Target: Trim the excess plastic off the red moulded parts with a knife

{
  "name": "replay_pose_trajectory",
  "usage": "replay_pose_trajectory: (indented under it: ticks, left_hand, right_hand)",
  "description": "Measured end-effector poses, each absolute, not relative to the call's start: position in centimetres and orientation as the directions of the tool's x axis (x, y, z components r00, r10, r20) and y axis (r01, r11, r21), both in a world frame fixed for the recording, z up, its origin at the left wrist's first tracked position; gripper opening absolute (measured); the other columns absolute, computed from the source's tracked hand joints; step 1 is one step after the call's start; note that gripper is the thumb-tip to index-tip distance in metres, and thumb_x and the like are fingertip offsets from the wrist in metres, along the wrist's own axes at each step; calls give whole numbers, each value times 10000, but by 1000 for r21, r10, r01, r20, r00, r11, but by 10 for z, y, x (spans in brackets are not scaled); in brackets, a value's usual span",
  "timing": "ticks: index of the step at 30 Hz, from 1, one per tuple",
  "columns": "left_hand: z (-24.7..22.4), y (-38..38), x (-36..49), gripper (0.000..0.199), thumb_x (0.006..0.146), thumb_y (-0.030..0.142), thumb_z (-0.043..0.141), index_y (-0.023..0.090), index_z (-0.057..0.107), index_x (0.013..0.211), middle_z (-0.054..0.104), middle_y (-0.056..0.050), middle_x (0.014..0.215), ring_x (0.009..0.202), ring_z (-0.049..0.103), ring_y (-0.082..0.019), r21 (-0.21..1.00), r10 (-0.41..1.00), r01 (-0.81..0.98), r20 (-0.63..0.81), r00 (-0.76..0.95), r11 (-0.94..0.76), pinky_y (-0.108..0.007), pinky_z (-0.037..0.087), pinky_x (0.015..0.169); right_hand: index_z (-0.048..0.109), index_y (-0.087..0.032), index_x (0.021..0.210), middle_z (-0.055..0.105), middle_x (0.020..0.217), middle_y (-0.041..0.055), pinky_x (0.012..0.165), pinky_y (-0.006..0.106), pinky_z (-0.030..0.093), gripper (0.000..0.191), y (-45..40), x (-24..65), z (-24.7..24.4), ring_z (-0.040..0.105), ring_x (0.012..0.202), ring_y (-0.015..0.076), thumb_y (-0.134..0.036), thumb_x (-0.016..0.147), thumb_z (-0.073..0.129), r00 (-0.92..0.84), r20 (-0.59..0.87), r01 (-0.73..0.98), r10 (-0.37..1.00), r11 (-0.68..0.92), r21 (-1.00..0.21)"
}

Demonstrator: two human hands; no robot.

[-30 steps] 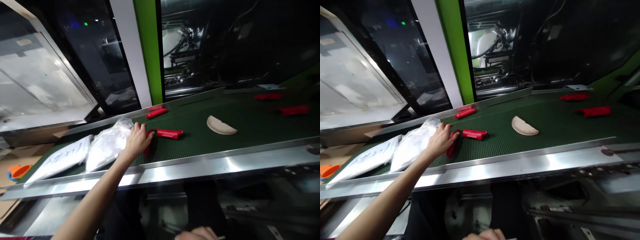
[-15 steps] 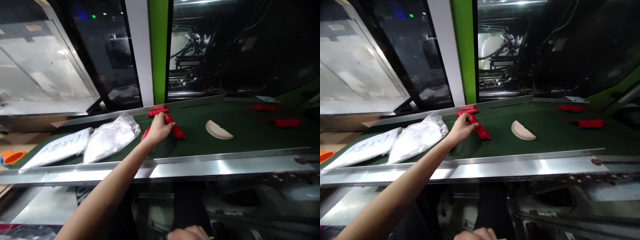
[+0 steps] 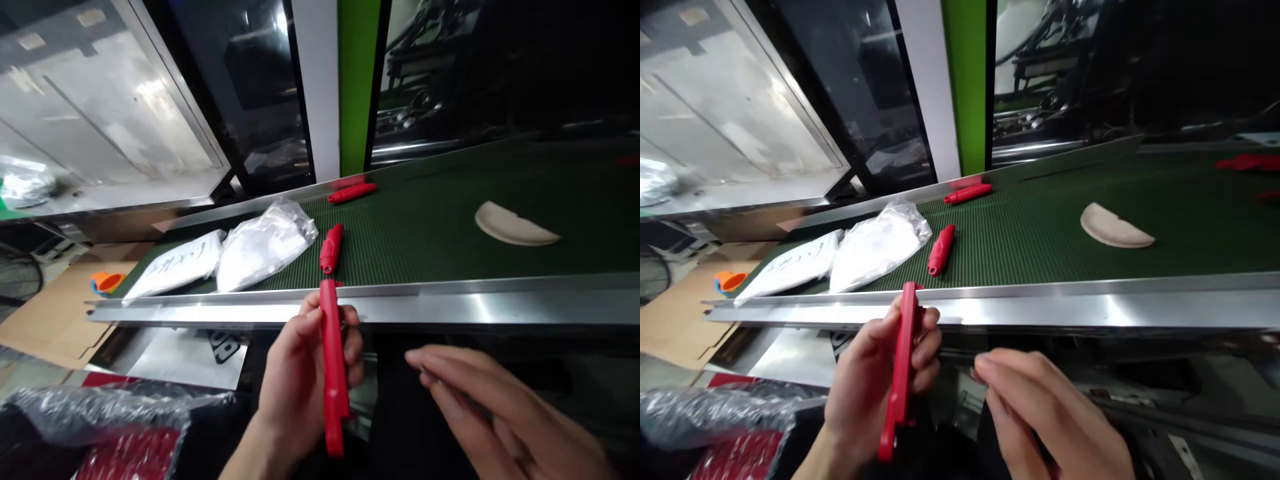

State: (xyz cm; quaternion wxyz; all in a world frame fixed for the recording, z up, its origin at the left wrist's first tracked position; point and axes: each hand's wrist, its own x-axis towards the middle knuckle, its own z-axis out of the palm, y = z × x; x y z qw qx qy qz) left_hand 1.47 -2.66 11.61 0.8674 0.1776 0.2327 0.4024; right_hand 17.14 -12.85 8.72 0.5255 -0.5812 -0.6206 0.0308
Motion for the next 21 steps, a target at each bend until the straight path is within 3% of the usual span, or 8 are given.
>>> replay_pose_trajectory:
  ticks: [3,8,21]
  left_hand:
    - [104,-54,8,162,964,278,409,171,529,942,551,-55,916,564,460,-96,574,785,-550,-322,529,606,-165,397,449]
    - [101,-76,-4,171,963,298,419,183,545,967,568,-41,904,546,466,-101,728,848,-463,-322,420,506,-185,379,468]
    - [94,-87,-14,182,949,307,414,184,548,960,567,-49,864,545,454,-115,664,809,-476,-381,448,577,-200,352,471]
  right_hand:
    - [647,-189,1142,673,1123,29,865,211,547,288,-112,169,99,650,997,125,-52,921,525,60,607,682,793,411,-605]
    - [641,-138,1143,663,1089,64,879,294,520,285,-95,163,105,622,1000,149,-23,916,513,-124,579,688,806,490,-536]
    - [636,-150,1165,646,1100,87,842,367,506,315,-94,157,105,611,1006,193,-18,901,527,-235,546,692,804,533,-487]
